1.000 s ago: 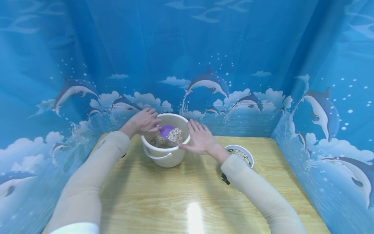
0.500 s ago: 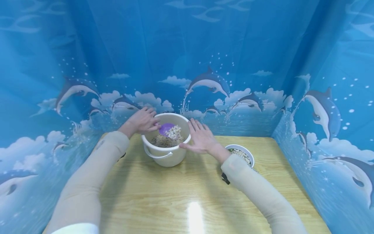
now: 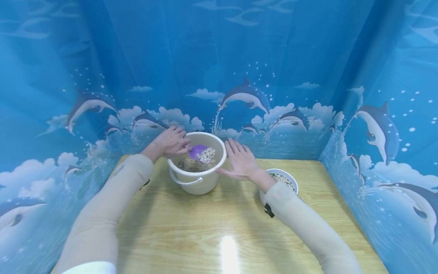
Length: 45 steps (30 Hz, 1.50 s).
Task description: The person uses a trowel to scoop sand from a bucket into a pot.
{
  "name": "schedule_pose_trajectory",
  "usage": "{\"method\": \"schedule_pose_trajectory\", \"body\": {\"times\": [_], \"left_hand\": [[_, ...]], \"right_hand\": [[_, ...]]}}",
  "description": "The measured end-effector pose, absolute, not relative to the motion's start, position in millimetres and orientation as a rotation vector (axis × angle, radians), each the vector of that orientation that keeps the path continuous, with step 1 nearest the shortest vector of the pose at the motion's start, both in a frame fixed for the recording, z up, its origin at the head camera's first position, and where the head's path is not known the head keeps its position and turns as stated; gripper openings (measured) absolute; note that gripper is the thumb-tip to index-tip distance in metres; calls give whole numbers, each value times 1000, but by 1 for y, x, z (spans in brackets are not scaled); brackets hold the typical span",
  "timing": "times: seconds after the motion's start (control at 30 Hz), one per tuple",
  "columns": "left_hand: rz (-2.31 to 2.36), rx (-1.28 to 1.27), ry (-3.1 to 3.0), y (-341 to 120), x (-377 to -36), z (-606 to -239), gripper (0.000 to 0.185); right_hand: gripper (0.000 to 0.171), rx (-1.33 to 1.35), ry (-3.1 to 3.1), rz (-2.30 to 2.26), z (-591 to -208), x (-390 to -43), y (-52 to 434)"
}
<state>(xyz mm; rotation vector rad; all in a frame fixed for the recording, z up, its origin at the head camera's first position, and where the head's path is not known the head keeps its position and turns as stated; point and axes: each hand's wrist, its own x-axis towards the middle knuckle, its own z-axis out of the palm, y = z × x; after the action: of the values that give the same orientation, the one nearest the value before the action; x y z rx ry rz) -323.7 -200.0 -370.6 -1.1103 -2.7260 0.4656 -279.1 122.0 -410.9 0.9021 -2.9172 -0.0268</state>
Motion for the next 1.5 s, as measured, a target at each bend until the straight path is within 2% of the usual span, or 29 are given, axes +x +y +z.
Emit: {"method": "schedule_pose_trajectory", "body": {"times": [0.1, 0.33, 0.47, 1.5], "left_hand": [[455, -1120, -2724, -197, -323, -370, 42], [450, -1136, -2715, -189, -323, -366, 42], [446, -1142, -2718, -184, -323, -364, 42], [353, -1170, -2698, -136, -318, -353, 47]], "right_hand": [[141, 894, -2909, -24, -411, -278, 129], [117, 880, -2901, -9, -409, -274, 148], [111, 877, -2902, 3, -409, -271, 161], [102, 827, -2913, 33, -433, -239, 261]]}}
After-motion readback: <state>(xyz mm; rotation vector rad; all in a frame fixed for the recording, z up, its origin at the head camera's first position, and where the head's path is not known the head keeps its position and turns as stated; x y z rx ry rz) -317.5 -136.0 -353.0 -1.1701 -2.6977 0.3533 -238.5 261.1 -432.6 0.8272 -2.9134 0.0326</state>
